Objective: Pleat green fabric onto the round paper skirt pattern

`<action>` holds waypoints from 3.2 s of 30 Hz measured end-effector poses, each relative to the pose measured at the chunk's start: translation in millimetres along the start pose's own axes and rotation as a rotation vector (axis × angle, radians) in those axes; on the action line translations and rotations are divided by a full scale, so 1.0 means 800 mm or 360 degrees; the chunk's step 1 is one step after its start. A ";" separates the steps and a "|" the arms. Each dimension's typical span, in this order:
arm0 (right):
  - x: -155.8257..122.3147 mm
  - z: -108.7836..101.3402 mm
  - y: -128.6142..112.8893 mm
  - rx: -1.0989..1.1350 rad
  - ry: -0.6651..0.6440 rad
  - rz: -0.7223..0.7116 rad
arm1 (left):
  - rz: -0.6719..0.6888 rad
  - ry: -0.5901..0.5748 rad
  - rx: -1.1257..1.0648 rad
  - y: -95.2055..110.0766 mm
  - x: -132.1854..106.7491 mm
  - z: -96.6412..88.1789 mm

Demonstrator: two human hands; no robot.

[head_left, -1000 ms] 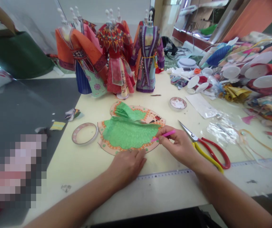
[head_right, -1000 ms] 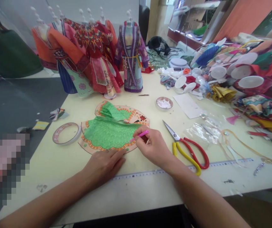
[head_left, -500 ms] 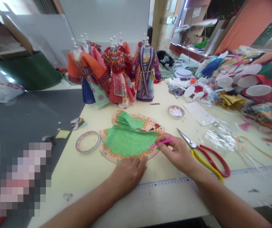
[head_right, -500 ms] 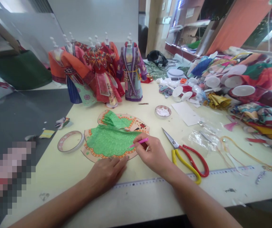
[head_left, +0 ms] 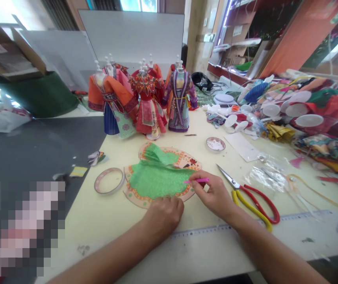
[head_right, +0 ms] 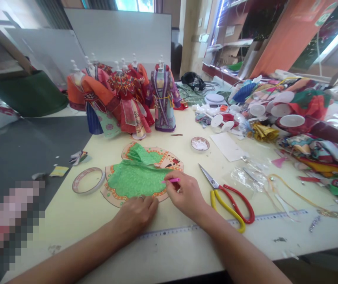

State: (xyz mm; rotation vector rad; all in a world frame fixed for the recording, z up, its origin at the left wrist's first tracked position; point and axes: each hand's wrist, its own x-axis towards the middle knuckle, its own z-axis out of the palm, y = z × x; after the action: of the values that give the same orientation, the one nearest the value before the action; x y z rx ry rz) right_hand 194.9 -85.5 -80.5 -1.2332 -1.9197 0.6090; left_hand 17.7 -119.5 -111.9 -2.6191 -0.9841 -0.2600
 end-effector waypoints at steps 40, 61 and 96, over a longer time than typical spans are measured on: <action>0.124 -0.020 0.092 -0.0314 0.0024 0.0215 | -0.0261 0.0113 -0.0767 -0.028 -0.026 -0.011; 0.027 -0.038 0.028 0.1325 -0.0388 0.0936 | -0.0932 0.0408 -0.1225 -0.043 -0.019 -0.011; -0.024 -0.008 0.025 0.1008 -0.0283 0.0680 | -0.1716 0.0002 -0.2489 -0.037 -0.007 -0.028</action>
State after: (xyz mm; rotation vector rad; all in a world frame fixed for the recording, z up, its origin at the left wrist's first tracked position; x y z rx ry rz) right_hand 215.4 -94.7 -98.2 -1.1841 -1.4099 1.4601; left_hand -7.3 -109.8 -85.5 -2.5443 -2.9547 -1.8917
